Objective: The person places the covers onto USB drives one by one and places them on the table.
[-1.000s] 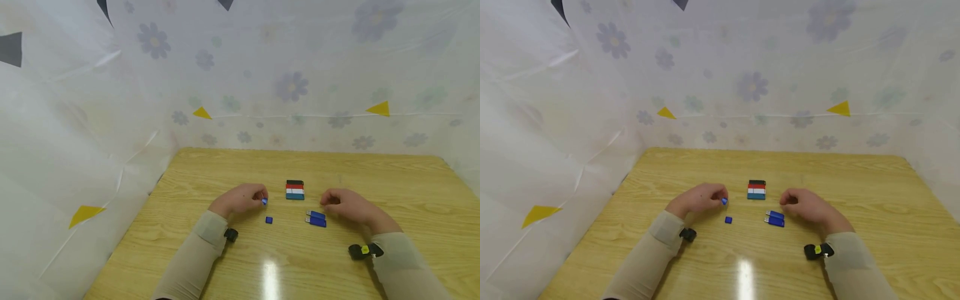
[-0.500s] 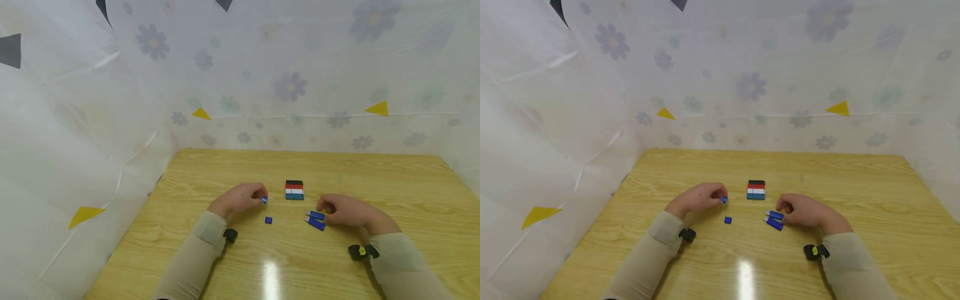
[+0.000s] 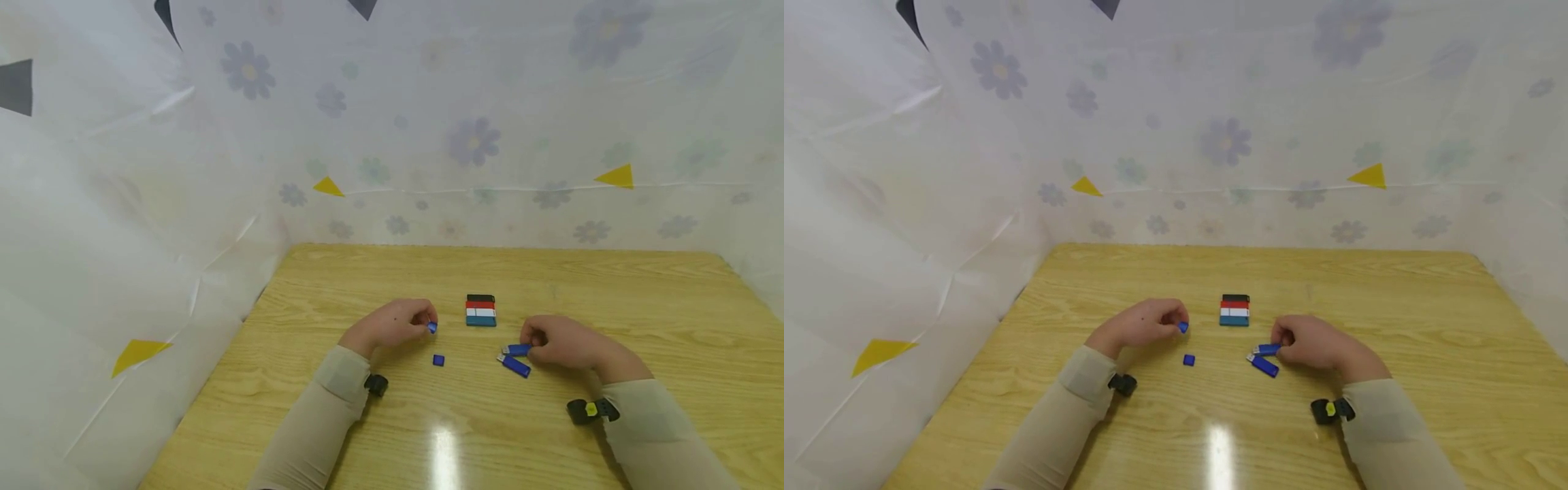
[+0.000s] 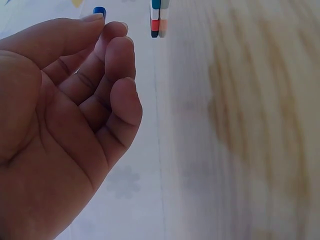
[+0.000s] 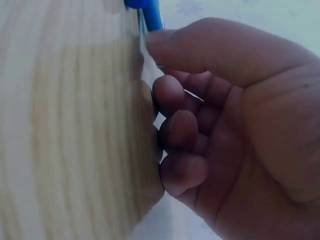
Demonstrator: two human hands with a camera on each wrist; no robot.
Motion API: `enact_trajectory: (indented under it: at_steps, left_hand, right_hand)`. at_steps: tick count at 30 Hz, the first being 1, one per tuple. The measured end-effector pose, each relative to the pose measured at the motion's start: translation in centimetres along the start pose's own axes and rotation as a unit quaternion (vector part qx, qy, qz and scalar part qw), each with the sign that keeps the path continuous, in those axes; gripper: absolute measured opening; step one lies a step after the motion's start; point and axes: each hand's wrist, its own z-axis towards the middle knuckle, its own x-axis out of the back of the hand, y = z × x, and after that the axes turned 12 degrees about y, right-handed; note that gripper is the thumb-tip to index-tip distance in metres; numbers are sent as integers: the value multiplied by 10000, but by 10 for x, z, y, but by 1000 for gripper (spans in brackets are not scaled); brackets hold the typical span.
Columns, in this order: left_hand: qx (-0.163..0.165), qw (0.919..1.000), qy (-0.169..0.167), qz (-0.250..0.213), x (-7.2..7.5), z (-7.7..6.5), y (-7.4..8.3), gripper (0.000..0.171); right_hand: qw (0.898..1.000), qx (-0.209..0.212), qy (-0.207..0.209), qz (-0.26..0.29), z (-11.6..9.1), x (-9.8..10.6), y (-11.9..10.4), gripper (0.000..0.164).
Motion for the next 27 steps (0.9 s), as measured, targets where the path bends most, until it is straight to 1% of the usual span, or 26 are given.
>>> enact_trajectory:
  at_steps: [3, 8, 10, 14, 19, 23, 27]
  left_hand:
    - [16, 10000, 11, -65, 0, 1, -1, 17]
    - [62, 9998, 37, -199, 0, 1, 0, 19]
    - [90, 9996, 54, -278, 1, 1, 0, 19]
    - [126, 9986, 53, -511, 1, 2, 3, 18]
    - [137, 9978, 114, -639, -1, 2, 6, 15]
    - [110, 9974, 189, -686, -1, 1, 7, 12]
    - [-28, 9963, 183, -837, 0, 0, 8, 8]
  right_hand:
    - [9998, 70, 175, 29, 1, 0, 3, 11]
    - [9989, 108, 374, 277, 3, 0, 5, 12]
    - [9982, 60, 460, 382, 3, -1, 4, 13]
    - [9960, 45, 708, 545, 4, -2, -3, 13]
    - [9926, 107, 1026, 634, 6, -6, -16, 11]
    - [9910, 192, 1132, 683, 8, -11, -26, 12]
    - [9899, 279, 1131, 812, 9, -14, -33, 12]
